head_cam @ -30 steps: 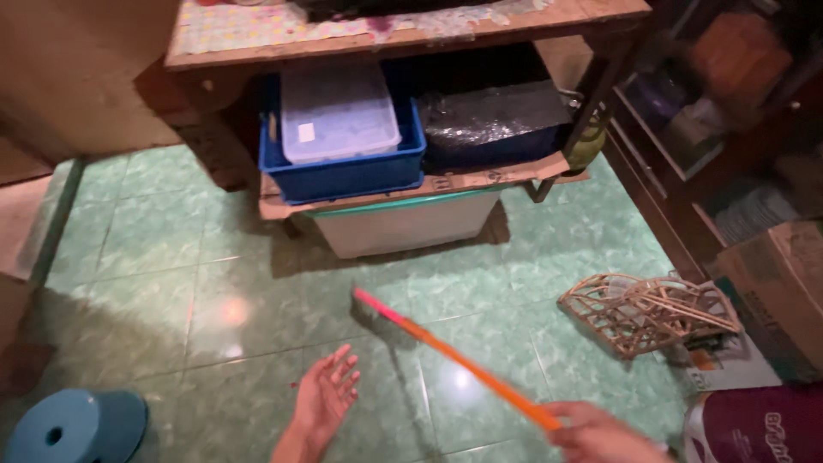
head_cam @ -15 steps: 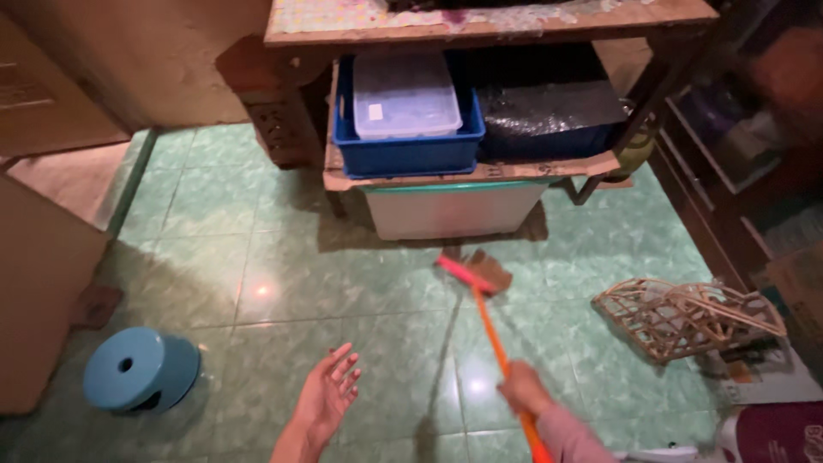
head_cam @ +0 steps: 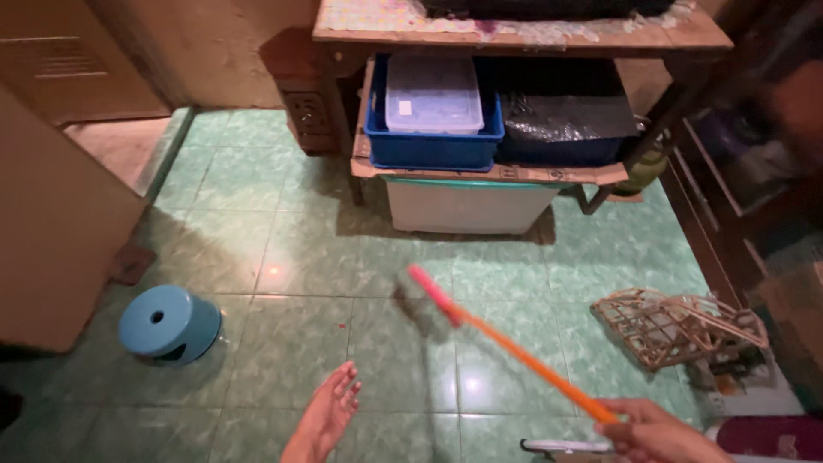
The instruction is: The person sweeps a tiled floor using a broom, moving dust and debris across multiple rooms including an entryway with a shoe rack and a kitchen area, occasionally moving a blue stool aside to sweep underneath.
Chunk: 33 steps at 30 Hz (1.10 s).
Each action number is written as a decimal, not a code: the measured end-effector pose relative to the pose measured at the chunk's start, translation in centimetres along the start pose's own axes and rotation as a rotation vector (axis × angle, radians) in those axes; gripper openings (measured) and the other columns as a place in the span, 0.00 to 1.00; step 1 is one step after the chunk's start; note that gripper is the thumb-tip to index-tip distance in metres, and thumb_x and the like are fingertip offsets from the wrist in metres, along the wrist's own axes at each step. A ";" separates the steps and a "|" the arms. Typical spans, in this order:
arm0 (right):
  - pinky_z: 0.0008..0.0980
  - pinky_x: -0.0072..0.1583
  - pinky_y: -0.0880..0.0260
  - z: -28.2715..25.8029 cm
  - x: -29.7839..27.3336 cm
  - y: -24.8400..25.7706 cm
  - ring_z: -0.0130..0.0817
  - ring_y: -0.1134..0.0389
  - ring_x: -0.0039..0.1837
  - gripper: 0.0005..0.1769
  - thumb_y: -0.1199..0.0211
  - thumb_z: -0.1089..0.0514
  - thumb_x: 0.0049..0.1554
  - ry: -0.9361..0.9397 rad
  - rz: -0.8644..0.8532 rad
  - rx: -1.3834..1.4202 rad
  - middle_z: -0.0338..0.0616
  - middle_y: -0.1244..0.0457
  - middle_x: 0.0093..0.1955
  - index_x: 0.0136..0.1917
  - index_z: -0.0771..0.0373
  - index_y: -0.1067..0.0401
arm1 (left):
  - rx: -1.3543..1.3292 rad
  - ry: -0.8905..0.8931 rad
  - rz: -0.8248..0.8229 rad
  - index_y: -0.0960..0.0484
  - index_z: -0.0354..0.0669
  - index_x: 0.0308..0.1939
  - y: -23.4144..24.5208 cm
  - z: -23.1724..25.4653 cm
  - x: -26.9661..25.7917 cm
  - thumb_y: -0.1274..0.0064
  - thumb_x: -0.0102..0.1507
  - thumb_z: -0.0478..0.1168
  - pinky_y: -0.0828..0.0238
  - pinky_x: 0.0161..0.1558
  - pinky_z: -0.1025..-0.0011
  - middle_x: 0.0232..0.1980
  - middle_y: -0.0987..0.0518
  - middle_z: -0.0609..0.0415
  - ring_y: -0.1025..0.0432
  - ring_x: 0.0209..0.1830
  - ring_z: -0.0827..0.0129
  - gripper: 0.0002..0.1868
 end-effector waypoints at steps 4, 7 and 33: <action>0.37 0.28 0.44 -3.3 3.2 1.9 0.33 0.43 0.22 0.15 0.33 0.56 0.58 0.269 0.167 -0.352 0.43 0.41 0.22 0.57 0.64 0.28 | -0.121 -0.188 0.040 0.21 0.44 0.58 2.2 1.4 -0.4 0.50 0.68 0.44 0.32 0.35 0.75 0.38 0.23 0.59 0.27 0.36 0.73 0.17; 0.41 0.30 0.38 -4.2 7.6 2.4 0.39 0.37 0.24 0.12 0.35 0.58 0.55 0.278 0.447 -0.462 0.46 0.37 0.24 0.41 0.72 0.26 | -0.315 -0.365 -0.094 0.22 0.46 0.43 2.5 5.0 -3.2 0.51 0.74 0.48 0.47 0.19 0.82 0.26 0.33 0.68 0.41 0.19 0.83 0.11; 0.35 0.28 0.51 -4.6 0.8 1.0 0.30 0.52 0.23 0.21 0.38 0.52 0.60 0.045 -0.028 -0.439 0.38 0.50 0.26 0.65 0.59 0.32 | -0.174 -0.467 0.281 0.23 0.40 0.42 8.9 -4.6 -15.6 0.50 0.70 0.57 0.55 0.15 0.77 0.21 0.39 0.64 0.48 0.14 0.78 0.22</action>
Point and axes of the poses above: each hand's wrist, its own x-axis towards the middle knuckle, its own y-axis out of the back of the hand, z = x × y, the point moved 8 cm from there along x, towards the middle knuckle
